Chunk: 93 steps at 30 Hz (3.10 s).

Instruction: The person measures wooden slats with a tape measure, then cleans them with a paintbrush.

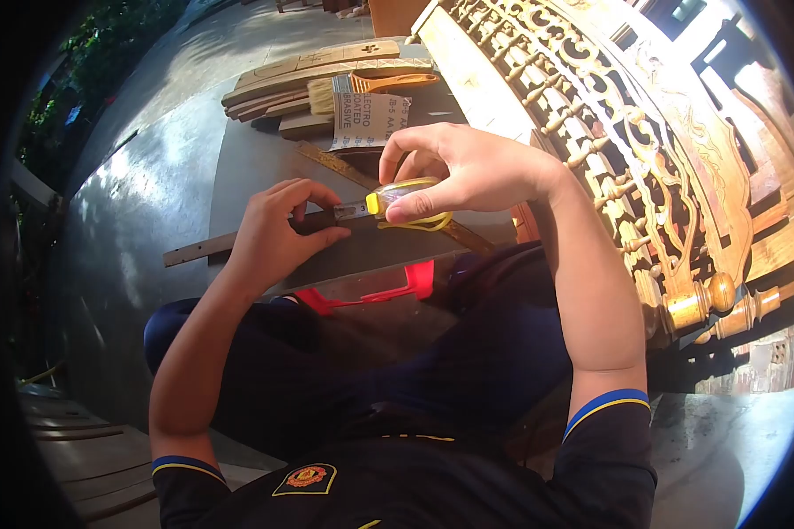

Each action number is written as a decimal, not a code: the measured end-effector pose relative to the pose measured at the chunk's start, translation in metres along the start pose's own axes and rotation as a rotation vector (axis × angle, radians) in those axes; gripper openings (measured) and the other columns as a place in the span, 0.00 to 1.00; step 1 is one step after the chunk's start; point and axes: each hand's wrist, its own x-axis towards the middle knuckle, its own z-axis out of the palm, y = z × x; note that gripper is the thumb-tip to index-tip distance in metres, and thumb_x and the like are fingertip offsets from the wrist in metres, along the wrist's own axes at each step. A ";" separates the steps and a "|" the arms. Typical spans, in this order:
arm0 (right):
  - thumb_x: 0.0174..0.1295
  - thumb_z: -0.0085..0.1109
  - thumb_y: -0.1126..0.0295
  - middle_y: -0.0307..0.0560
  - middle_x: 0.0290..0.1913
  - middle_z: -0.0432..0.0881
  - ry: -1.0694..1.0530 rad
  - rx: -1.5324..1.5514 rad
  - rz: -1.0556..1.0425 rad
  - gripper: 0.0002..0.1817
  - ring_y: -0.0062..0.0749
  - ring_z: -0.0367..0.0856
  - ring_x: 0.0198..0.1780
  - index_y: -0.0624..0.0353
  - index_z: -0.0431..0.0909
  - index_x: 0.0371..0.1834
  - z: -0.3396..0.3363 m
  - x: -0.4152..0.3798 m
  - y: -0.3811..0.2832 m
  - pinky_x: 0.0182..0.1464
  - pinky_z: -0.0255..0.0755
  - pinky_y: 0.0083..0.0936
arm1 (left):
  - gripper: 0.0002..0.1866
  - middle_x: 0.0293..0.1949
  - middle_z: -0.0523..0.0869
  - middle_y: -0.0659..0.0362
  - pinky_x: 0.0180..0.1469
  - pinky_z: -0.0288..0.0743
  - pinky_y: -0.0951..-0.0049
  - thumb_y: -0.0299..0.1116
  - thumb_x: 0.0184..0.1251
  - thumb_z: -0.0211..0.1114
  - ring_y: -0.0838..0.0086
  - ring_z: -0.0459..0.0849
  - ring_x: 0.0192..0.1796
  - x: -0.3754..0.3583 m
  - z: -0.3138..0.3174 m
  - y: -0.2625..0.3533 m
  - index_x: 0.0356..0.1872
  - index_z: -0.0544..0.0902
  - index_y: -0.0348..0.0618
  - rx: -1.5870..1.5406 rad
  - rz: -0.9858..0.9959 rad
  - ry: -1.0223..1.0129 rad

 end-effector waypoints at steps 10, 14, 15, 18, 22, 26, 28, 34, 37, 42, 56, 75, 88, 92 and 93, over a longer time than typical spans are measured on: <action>0.65 0.82 0.58 0.46 0.45 0.88 0.143 0.064 0.093 0.26 0.20 0.82 0.31 0.60 0.79 0.56 0.037 0.011 -0.023 0.28 0.73 0.23 | 0.19 0.38 0.89 0.58 0.47 0.81 0.62 0.36 0.55 0.86 0.63 0.85 0.41 -0.001 0.008 -0.011 0.44 0.89 0.44 -0.040 0.037 0.029; 0.61 0.85 0.57 0.47 0.51 0.87 0.115 0.082 0.136 0.28 0.21 0.77 0.20 0.62 0.80 0.55 0.038 0.008 -0.028 0.16 0.65 0.23 | 0.19 0.36 0.87 0.58 0.43 0.80 0.64 0.36 0.54 0.87 0.66 0.82 0.36 0.000 0.004 -0.015 0.44 0.90 0.43 -0.061 0.042 0.018; 0.61 0.85 0.60 0.45 0.51 0.87 0.108 0.058 0.129 0.28 0.22 0.80 0.30 0.61 0.80 0.56 0.036 0.010 -0.020 0.29 0.70 0.24 | 0.19 0.36 0.87 0.58 0.43 0.80 0.64 0.36 0.54 0.87 0.66 0.83 0.35 0.000 0.003 -0.016 0.45 0.90 0.43 -0.074 0.034 0.014; 0.59 0.85 0.64 0.40 0.52 0.87 0.069 0.010 0.100 0.27 0.28 0.83 0.61 0.58 0.83 0.57 0.030 0.011 -0.016 0.71 0.72 0.31 | 0.18 0.37 0.88 0.57 0.42 0.80 0.64 0.36 0.56 0.86 0.65 0.83 0.35 0.001 0.003 -0.018 0.46 0.92 0.44 -0.112 0.025 0.003; 0.62 0.83 0.61 0.41 0.53 0.88 0.093 0.052 0.125 0.26 0.27 0.85 0.58 0.59 0.82 0.59 0.031 0.012 -0.014 0.66 0.76 0.29 | 0.16 0.37 0.87 0.55 0.42 0.81 0.64 0.36 0.59 0.85 0.63 0.85 0.35 0.001 0.007 -0.019 0.47 0.94 0.44 -0.102 0.069 0.029; 0.72 0.76 0.56 0.45 0.54 0.89 0.163 0.210 0.127 0.24 0.26 0.86 0.55 0.63 0.83 0.60 0.032 0.019 -0.008 0.59 0.80 0.28 | 0.16 0.36 0.87 0.54 0.42 0.81 0.63 0.35 0.61 0.84 0.62 0.86 0.36 -0.002 0.008 -0.014 0.48 0.95 0.43 -0.080 0.063 0.044; 0.71 0.76 0.56 0.45 0.53 0.89 0.137 0.188 0.104 0.25 0.26 0.86 0.56 0.63 0.83 0.60 0.032 0.018 -0.009 0.59 0.80 0.28 | 0.16 0.36 0.87 0.54 0.42 0.82 0.63 0.35 0.60 0.84 0.62 0.86 0.36 -0.002 0.010 -0.012 0.48 0.95 0.43 -0.074 0.068 0.048; 0.70 0.78 0.51 0.48 0.50 0.90 0.222 0.165 0.058 0.26 0.28 0.87 0.52 0.64 0.87 0.55 0.044 0.020 -0.007 0.59 0.80 0.31 | 0.29 0.41 0.91 0.54 0.45 0.82 0.63 0.37 0.55 0.87 0.63 0.87 0.38 0.004 0.001 -0.011 0.60 0.92 0.45 -0.147 0.001 -0.058; 0.69 0.78 0.49 0.50 0.49 0.90 0.288 0.107 0.093 0.28 0.29 0.87 0.50 0.64 0.86 0.55 0.045 0.021 -0.012 0.57 0.80 0.32 | 0.37 0.43 0.93 0.55 0.48 0.83 0.62 0.37 0.53 0.88 0.62 0.87 0.41 0.007 -0.001 -0.012 0.68 0.88 0.46 -0.133 0.013 -0.084; 0.63 0.81 0.59 0.55 0.49 0.90 0.399 -0.378 -0.226 0.23 0.49 0.90 0.51 0.63 0.86 0.53 0.054 0.026 -0.001 0.57 0.81 0.40 | 0.40 0.45 0.94 0.54 0.53 0.85 0.61 0.36 0.52 0.88 0.60 0.88 0.46 0.006 0.004 -0.022 0.70 0.86 0.47 -0.082 0.112 -0.041; 0.66 0.81 0.64 0.51 0.50 0.93 0.419 0.036 0.133 0.24 0.29 0.90 0.53 0.67 0.86 0.58 0.055 0.040 0.000 0.56 0.83 0.32 | 0.32 0.45 0.94 0.51 0.54 0.88 0.60 0.34 0.54 0.88 0.57 0.92 0.51 0.006 0.005 -0.015 0.62 0.89 0.38 -0.062 0.031 -0.042; 0.73 0.75 0.55 0.46 0.47 0.93 0.578 0.013 0.268 0.25 0.24 0.88 0.38 0.62 0.86 0.64 -0.053 0.033 0.088 0.36 0.81 0.26 | 0.21 0.43 0.90 0.56 0.57 0.82 0.58 0.43 0.64 0.82 0.58 0.88 0.52 0.002 0.000 -0.019 0.51 0.91 0.40 0.302 0.056 0.079; 0.67 0.75 0.53 0.54 0.45 0.94 0.723 -0.499 0.236 0.16 0.43 0.92 0.49 0.52 0.96 0.47 -0.029 0.040 0.051 0.56 0.83 0.37 | 0.15 0.48 0.89 0.52 0.58 0.83 0.56 0.35 0.69 0.76 0.54 0.90 0.53 -0.017 -0.049 -0.010 0.52 0.92 0.41 0.308 -0.170 -0.158; 0.63 0.77 0.59 0.50 0.45 0.86 0.544 -0.697 0.091 0.12 0.46 0.87 0.54 0.52 0.96 0.44 -0.006 0.039 0.041 0.60 0.82 0.39 | 0.14 0.48 0.90 0.52 0.57 0.83 0.55 0.34 0.69 0.75 0.53 0.90 0.53 -0.019 -0.049 -0.005 0.51 0.92 0.41 0.319 -0.189 -0.156; 0.63 0.77 0.60 0.50 0.46 0.85 0.540 -0.730 0.077 0.12 0.46 0.85 0.56 0.51 0.96 0.45 -0.004 0.043 0.044 0.62 0.81 0.39 | 0.14 0.48 0.90 0.52 0.56 0.83 0.55 0.35 0.69 0.76 0.53 0.90 0.52 -0.021 -0.049 -0.006 0.50 0.92 0.41 0.306 -0.183 -0.159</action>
